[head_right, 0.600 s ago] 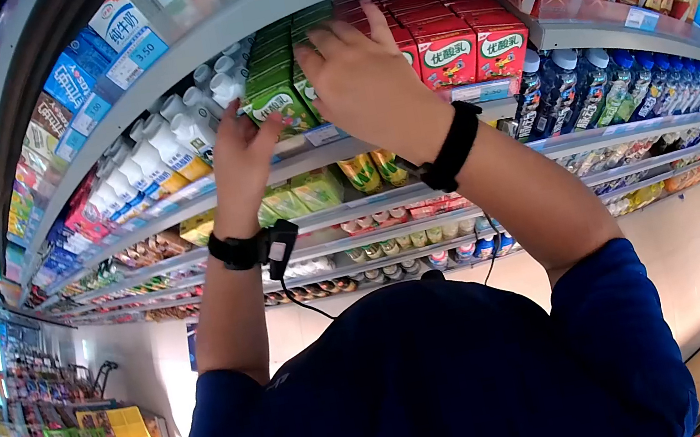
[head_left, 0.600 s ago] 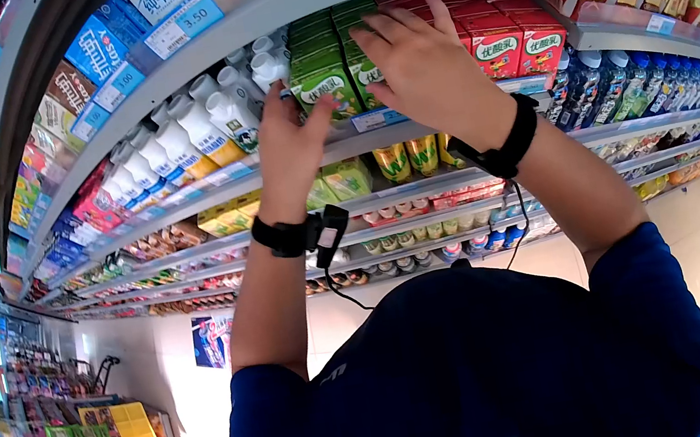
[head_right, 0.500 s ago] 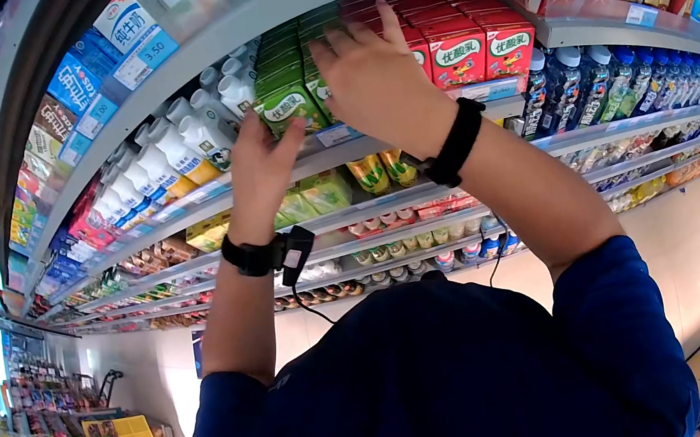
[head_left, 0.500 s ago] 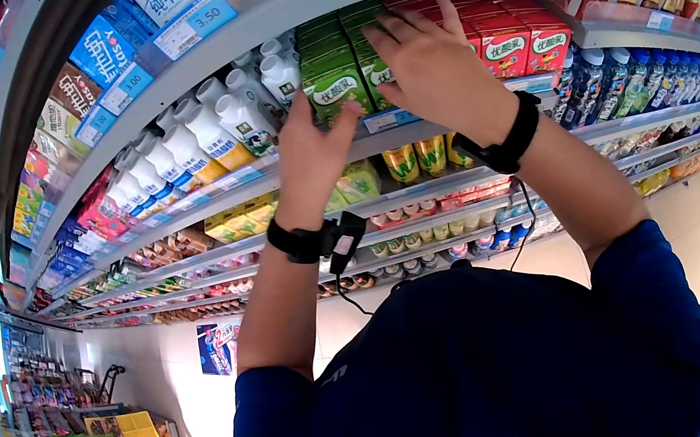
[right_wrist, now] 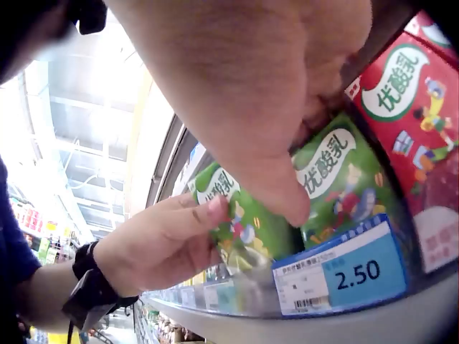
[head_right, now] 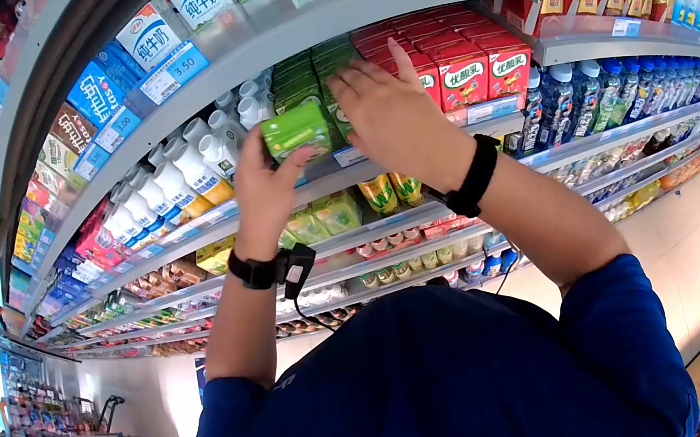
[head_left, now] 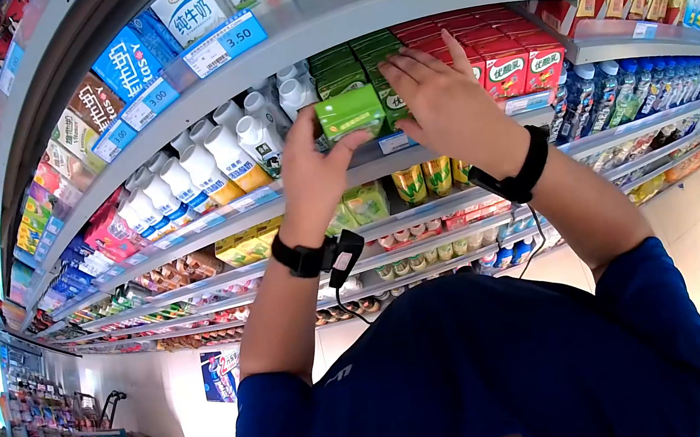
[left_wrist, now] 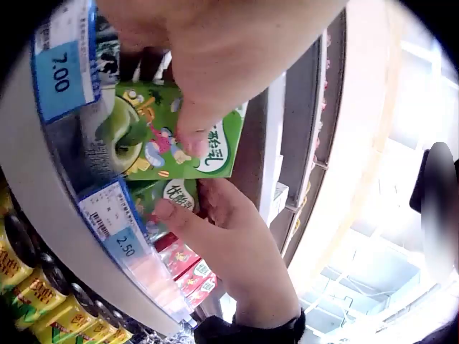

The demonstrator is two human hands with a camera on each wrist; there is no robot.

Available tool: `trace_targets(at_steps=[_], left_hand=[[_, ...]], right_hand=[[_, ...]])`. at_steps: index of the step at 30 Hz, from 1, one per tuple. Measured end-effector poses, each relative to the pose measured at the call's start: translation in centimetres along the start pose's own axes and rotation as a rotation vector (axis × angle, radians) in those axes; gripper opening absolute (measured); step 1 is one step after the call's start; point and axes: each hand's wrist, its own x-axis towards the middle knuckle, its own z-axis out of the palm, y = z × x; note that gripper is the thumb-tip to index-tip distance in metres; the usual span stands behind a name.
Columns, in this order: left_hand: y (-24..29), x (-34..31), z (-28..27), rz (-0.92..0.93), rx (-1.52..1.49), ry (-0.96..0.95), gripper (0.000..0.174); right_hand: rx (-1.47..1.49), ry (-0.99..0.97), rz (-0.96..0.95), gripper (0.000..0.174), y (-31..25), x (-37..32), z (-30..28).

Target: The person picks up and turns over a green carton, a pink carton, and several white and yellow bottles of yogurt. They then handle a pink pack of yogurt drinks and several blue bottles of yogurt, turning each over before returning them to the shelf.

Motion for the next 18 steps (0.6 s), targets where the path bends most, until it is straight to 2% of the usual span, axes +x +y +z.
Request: trace_targets(at_steps=[1,2,3,4,5,6,7,8,9,11,12,13,14,15,16,17,18], left_hand=[[0.7,-0.1,-0.4,0.049,0.059,0.080,0.051],[1.6,-0.3,-1.0,-0.001,-0.127,0.061,0.049],[3.0,-0.2,-1.7,0.000,-0.129,0.063,0.049],[4.4,-0.3,-2.4,-0.042,-0.331,0.020,0.047],[4.9,-0.6,-3.0,-0.085,-0.530,-0.022,0.045],[4.4,-0.8,-3.7,-0.127,-0.608,-0.095,0.039],[3.9,-1.2,-3.7,-0.130,-0.604,-0.082,0.039],[3.4,-1.6,-3.7,-0.162,-0.739,-0.146,0.040],[3.0,-1.9,-3.7,-0.192,-0.875,-0.212,0.040],[2.4,-2.4,-3.7,-0.188,-0.878,-0.248,0.044],[2.4,-2.4,-3.7,-0.191,-0.798,-0.277,0.047],[2.7,-2.4,-3.9,-0.193,-0.716,-0.305,0.051],[3.2,-2.7,-3.8,-0.105,-0.579,-0.255,0.057],[3.6,-2.9,-4.0,-0.105,-0.576,-0.246,0.057],[3.8,-3.2,-4.1,-0.147,-0.605,-0.206,0.060],[3.9,-3.5,-4.2,-0.191,-0.635,-0.165,0.063],[3.5,-3.6,-4.6,-0.212,-0.640,-0.286,0.064]], right_hand=[[0.038,0.017,-0.019,0.061,0.0,0.1,-0.4],[0.034,0.018,-0.021,0.061,0.1,0.4,-0.9],[0.294,-0.015,-0.025,0.063,0.2,0.7,-1.6],[0.558,-0.050,-0.030,0.066,0.1,0.8,-1.9],[0.563,-0.056,-0.036,0.066,-0.3,0.8,-1.8],[1.032,-0.187,0.088,0.068,-0.8,0.9,-1.6],[1.496,-0.327,0.221,0.069,-1.4,0.9,-1.5],[1.628,-0.420,0.279,0.074,-1.7,0.6,-0.8],[1.631,-0.427,0.272,0.074,-2.1,0.2,-0.4],[1.675,-0.473,0.321,0.079,-2.6,-0.7,0.3],[1.663,-0.293,0.226,0.084,-3.6,-1.0,1.6],[1.662,-0.301,0.218,0.084,-3.5,-1.3,1.9],[1.571,-0.345,0.281,0.084,-3.4,-1.7,2.1],[1.479,-0.386,0.341,0.083,-3.8,-1.7,1.8],[1.396,-0.272,0.393,0.081,-4.7,-1.8,0.8],[1.398,-0.279,0.390,0.081,-5.3,-2.1,0.7],[0.943,-0.126,0.340,0.083,-5.9,-2.3,0.7]])
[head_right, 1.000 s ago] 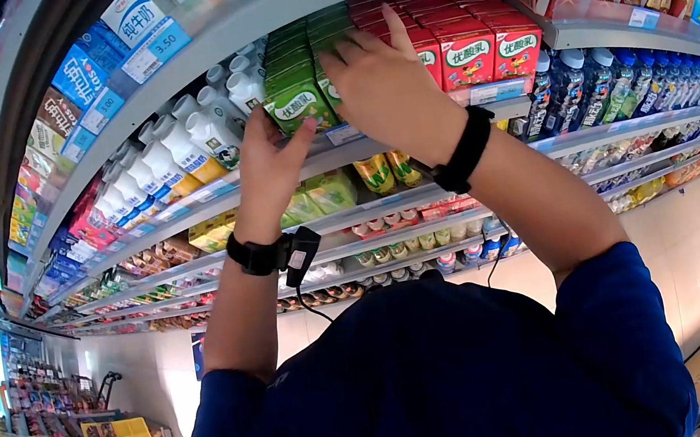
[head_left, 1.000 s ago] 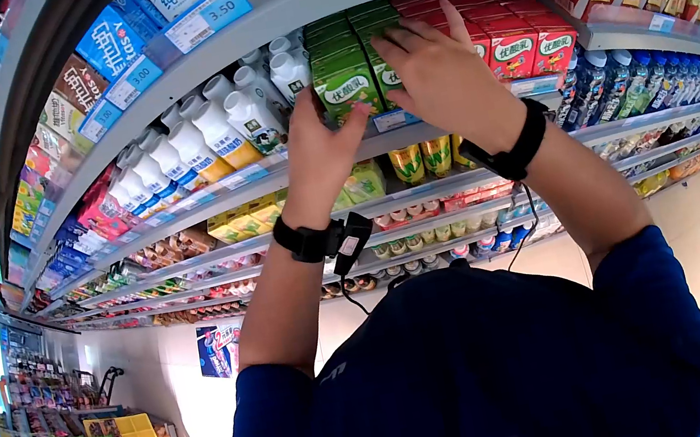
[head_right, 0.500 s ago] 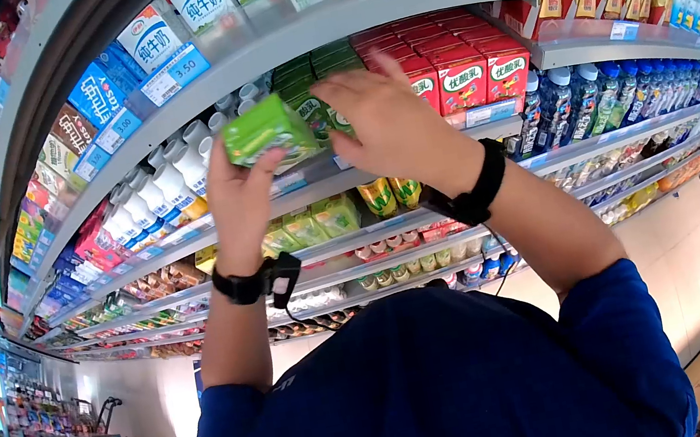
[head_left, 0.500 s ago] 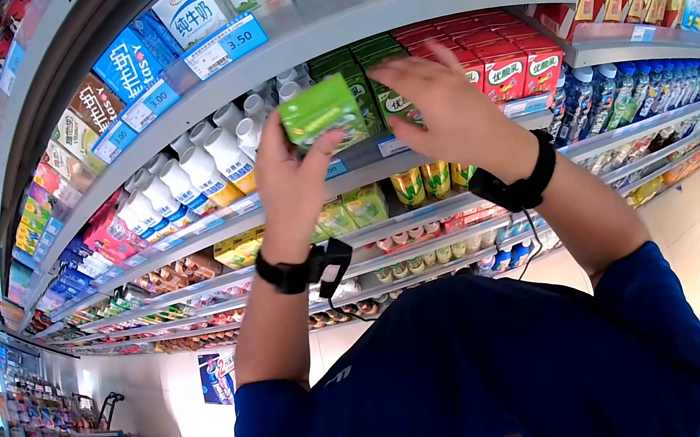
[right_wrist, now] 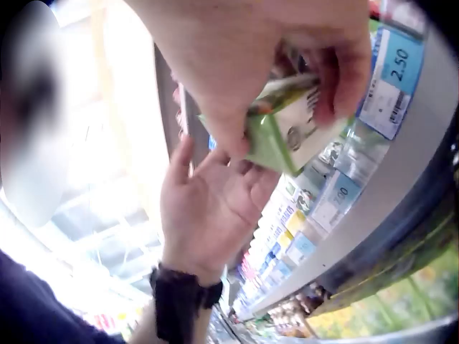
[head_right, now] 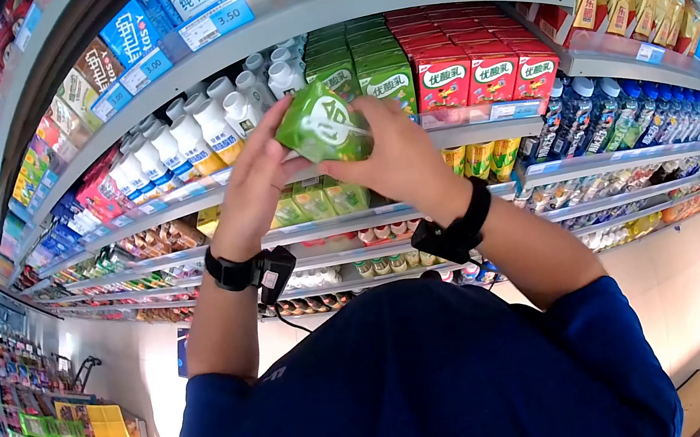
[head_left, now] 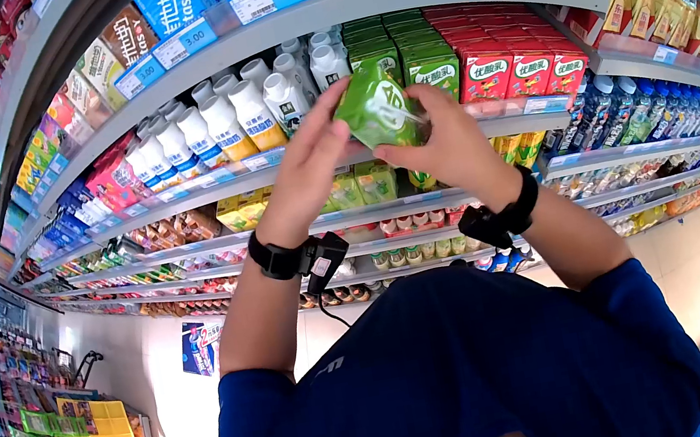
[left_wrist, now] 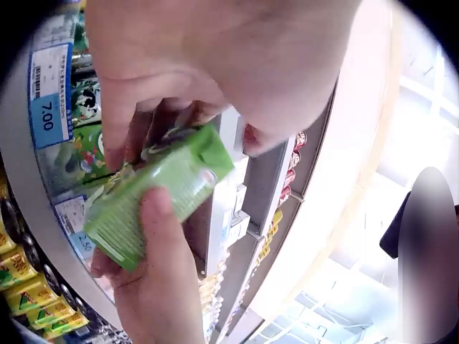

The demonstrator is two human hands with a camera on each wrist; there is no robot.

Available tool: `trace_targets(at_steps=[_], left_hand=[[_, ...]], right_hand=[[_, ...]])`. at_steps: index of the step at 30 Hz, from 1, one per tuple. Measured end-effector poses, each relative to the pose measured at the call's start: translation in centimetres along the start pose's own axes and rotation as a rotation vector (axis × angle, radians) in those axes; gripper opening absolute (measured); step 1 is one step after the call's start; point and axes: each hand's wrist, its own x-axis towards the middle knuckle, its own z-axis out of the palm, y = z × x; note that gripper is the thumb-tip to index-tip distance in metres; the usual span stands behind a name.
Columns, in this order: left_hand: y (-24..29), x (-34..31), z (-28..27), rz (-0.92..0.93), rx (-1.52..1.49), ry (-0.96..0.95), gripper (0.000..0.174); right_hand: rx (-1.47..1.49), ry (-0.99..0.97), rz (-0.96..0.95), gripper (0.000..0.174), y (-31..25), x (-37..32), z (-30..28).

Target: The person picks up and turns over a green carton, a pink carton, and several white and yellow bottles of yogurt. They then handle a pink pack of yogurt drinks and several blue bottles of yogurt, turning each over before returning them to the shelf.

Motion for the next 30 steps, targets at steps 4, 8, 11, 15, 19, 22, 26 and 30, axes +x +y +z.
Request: trace_targets(at_steps=[4,8,11,15,19,22,26,30], left_hand=[[-1.5,-0.1,1.2,0.075,0.089,0.017,0.064],[-2.3,-0.1,0.4,-0.009,0.123,0.040,0.069],[-1.9,-0.5,0.5,0.063,0.053,-0.030,0.071],[-1.5,-0.4,0.3,0.106,0.121,-0.050,0.075],[-0.8,0.0,0.7,0.103,0.096,-0.077,0.078],[-1.3,0.5,1.0,0.126,0.181,-0.024,0.075],[-1.4,0.9,1.5,0.215,0.262,0.075,0.067],[0.0,2.7,1.0,0.220,0.345,0.185,0.064]], right_hand=[[-0.539,0.250,-0.151,0.077,-0.8,-1.2,2.0],[-0.606,0.282,-0.199,0.071,-0.8,-1.8,2.3],[-0.510,0.236,-0.201,0.073,-0.2,-1.8,1.7],[0.519,-0.220,0.115,0.073,1.8,-1.0,-0.2],[1.328,-0.484,0.261,0.058,4.1,-1.4,-0.7],[1.272,-0.469,0.227,0.057,5.0,-1.4,-0.6],[1.222,-0.370,0.267,0.056,5.1,-1.1,-0.5],[0.406,-0.091,0.142,0.049,3.3,-0.5,-1.8]])
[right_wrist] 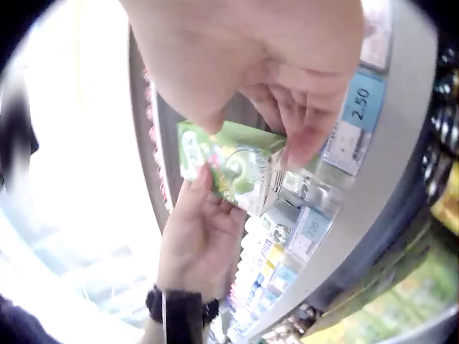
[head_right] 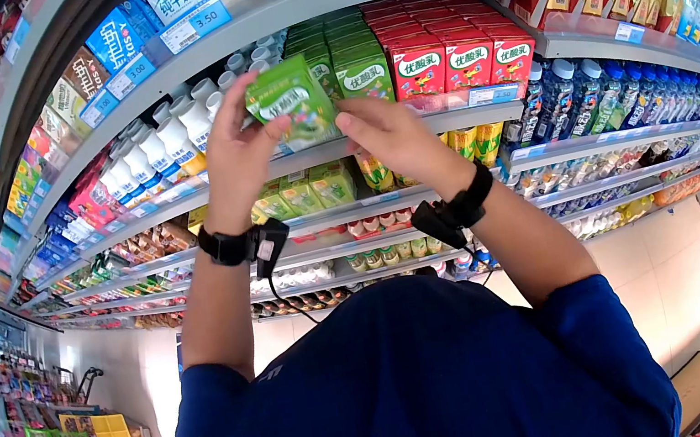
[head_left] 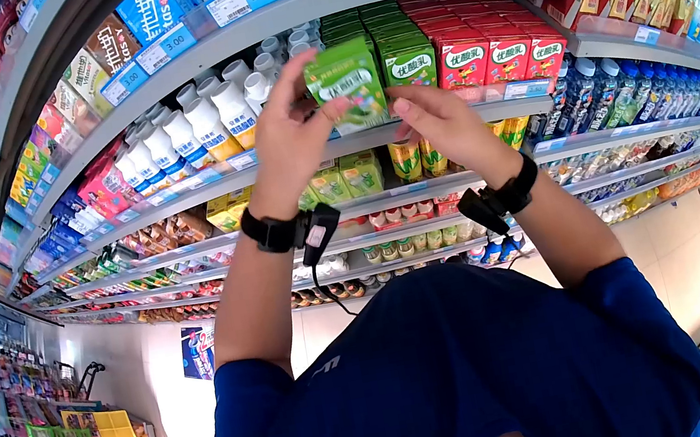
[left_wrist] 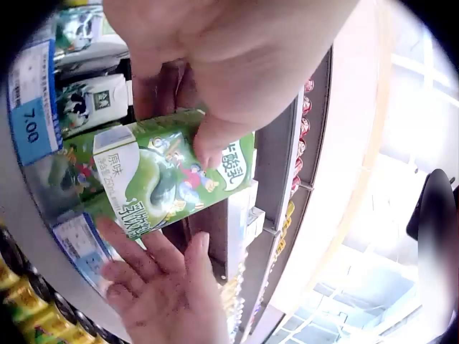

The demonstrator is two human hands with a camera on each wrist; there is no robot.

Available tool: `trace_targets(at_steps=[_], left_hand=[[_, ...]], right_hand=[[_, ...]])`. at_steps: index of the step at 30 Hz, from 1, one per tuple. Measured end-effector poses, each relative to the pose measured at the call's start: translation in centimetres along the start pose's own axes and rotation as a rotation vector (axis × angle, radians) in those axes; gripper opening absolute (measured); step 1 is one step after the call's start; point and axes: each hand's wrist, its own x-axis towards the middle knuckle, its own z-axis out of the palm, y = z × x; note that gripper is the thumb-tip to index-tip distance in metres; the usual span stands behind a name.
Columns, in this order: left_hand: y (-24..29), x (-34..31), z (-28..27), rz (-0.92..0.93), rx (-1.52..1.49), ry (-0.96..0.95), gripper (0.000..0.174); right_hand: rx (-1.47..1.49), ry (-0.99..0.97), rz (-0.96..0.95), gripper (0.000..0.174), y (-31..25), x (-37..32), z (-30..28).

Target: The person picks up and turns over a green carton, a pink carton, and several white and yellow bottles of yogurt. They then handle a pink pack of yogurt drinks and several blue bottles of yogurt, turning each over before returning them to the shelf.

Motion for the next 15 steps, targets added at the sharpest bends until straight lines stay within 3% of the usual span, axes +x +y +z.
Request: trace_targets(at_steps=[1,3,7,9,11,12,15], left_hand=[[-0.2,0.6,0.0,0.000,0.000,0.000,0.064],[-0.5,1.9,0.1,0.020,0.136,0.064,0.062],[-2.3,3.0,1.1,0.004,0.201,-0.008,0.062],[-2.9,3.0,1.3,-0.088,0.265,-0.010,0.063],[-4.0,2.9,1.2,-0.127,0.276,-0.017,0.061],[-4.4,2.5,1.3,0.069,0.418,0.071,0.056],[-5.5,2.6,0.8,0.088,0.560,0.024,0.051]], right_hand=[[0.000,0.000,0.000,0.049,-0.2,-0.3,-0.1],[-0.209,0.272,-0.144,0.034,-0.9,-1.0,-0.5],[-0.339,0.389,-0.358,0.017,-2.8,-1.4,-1.6],[-0.750,0.468,-0.685,0.013,-2.9,-0.7,-2.9],[-0.839,0.472,-0.725,0.017,-3.1,0.1,-3.8],[-0.922,0.472,-0.763,0.022,-3.1,0.4,-4.1],[-1.120,0.477,-0.698,0.028,-3.5,1.5,-3.9]])
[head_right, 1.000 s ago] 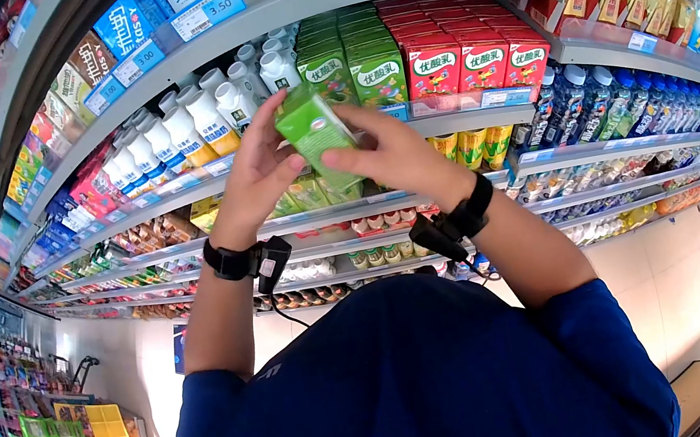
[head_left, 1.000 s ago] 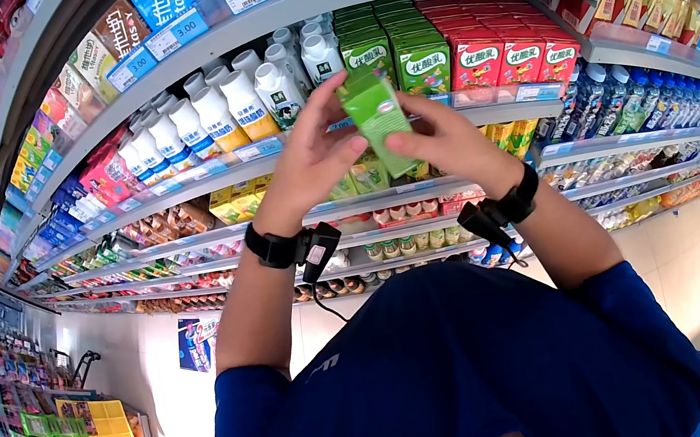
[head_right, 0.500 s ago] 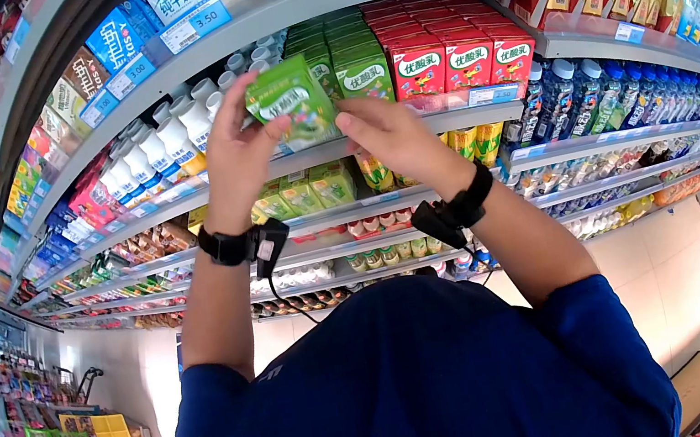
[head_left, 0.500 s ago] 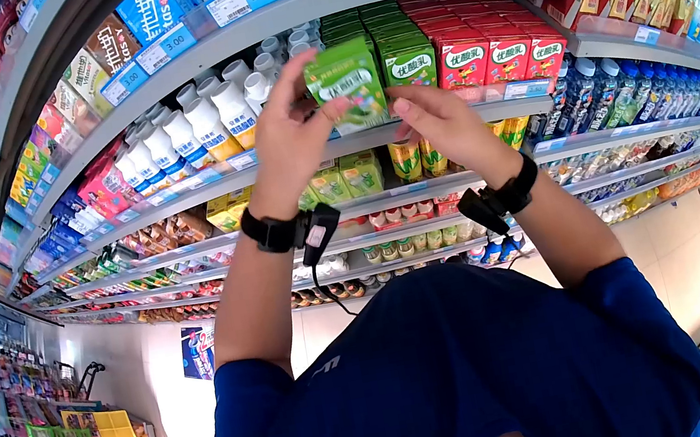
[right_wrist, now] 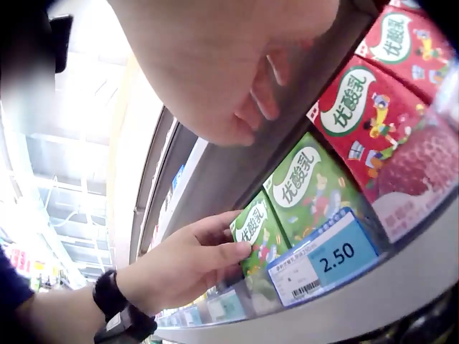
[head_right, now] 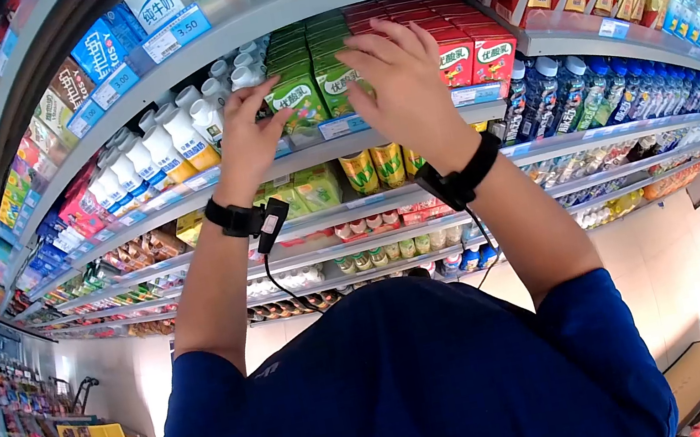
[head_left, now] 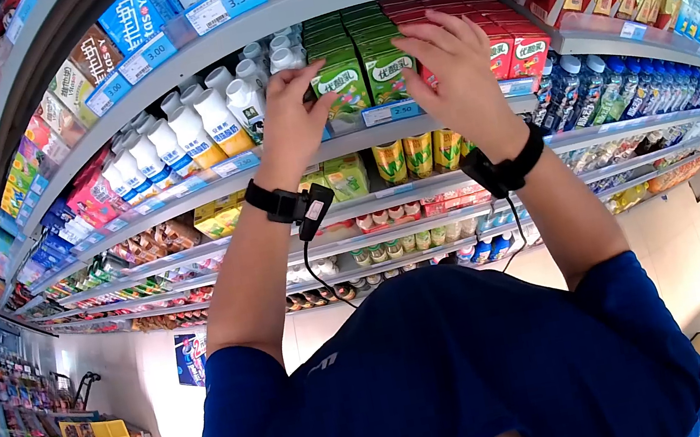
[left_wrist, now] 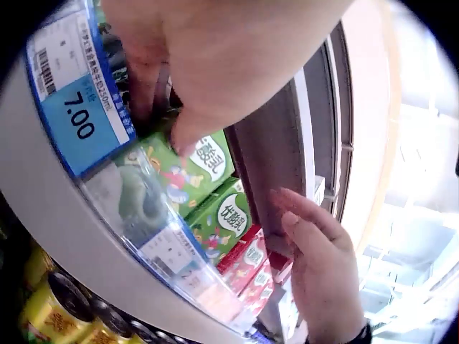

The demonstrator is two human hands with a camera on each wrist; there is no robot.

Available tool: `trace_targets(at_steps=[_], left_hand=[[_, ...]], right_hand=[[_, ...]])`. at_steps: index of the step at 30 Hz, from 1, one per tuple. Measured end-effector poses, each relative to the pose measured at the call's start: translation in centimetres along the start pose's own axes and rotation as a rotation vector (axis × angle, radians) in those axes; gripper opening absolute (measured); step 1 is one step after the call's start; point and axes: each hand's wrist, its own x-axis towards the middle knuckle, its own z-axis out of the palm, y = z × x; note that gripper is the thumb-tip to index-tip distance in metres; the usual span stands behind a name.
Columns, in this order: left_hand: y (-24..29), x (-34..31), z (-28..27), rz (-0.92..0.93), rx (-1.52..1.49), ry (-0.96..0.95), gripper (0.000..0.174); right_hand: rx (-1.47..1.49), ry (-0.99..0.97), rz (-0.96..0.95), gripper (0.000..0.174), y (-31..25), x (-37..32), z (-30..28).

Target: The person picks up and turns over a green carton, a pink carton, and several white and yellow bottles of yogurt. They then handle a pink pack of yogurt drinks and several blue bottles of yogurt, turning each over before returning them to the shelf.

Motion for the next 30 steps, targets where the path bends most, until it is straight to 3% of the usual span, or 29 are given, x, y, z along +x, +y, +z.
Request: trace_targets(at_steps=[5,8,10,12,14,16,18,22,24,26,27,28,30], left_hand=[[-0.2,0.2,0.1,0.025,0.070,-0.042,0.049],[0.3,-0.1,0.2,0.156,0.155,0.018,0.054],[1.4,-0.9,0.0,0.073,0.083,0.024,0.056],[0.6,-1.5,0.4,0.158,0.100,0.100,0.056],[0.4,-2.3,0.3,0.216,0.085,0.302,0.052],[0.8,-3.3,0.3,0.206,0.040,0.325,0.050],[1.4,-4.0,0.5,0.234,0.068,0.288,0.048],[4.2,-3.8,0.5,0.186,-0.071,0.091,0.064],[6.2,-3.6,-0.1,0.197,0.000,0.047,0.072],[7.4,-3.4,0.1,0.119,-0.272,0.047,0.075],[7.6,-3.2,0.1,0.081,-0.467,-0.033,0.072],[7.8,-3.5,-0.2,0.071,-0.465,-0.036,0.072],[8.0,-3.7,-0.5,-0.111,-0.765,-0.255,0.062]], right_hand=[[-0.164,-0.105,0.004,0.038,-0.1,0.4,2.3],[-0.237,-0.209,0.012,0.041,-0.1,0.4,2.4],[-0.230,-0.252,0.015,0.041,-0.2,0.2,2.5],[-0.171,-0.241,-0.012,0.037,0.1,0.0,2.1],[-0.110,-0.240,-0.018,0.038,-0.3,-0.2,1.1],[-0.079,-0.266,-0.023,0.039,-0.3,-0.6,0.9],[0.098,-0.236,-0.051,0.038,0.3,-0.6,0.9],[0.262,-0.113,-0.122,0.033,-0.3,1.2,-0.4],[0.285,-0.042,-0.184,0.032,-1.4,3.0,-2.3],[0.398,-0.022,-0.168,0.038,-2.6,4.1,-4.6],[0.486,-0.049,-0.138,0.039,-2.8,4.1,-5.0],[0.493,-0.053,-0.131,0.039,-2.9,3.6,-5.0],[0.889,-0.290,0.168,0.050,-3.0,2.6,-5.1]])
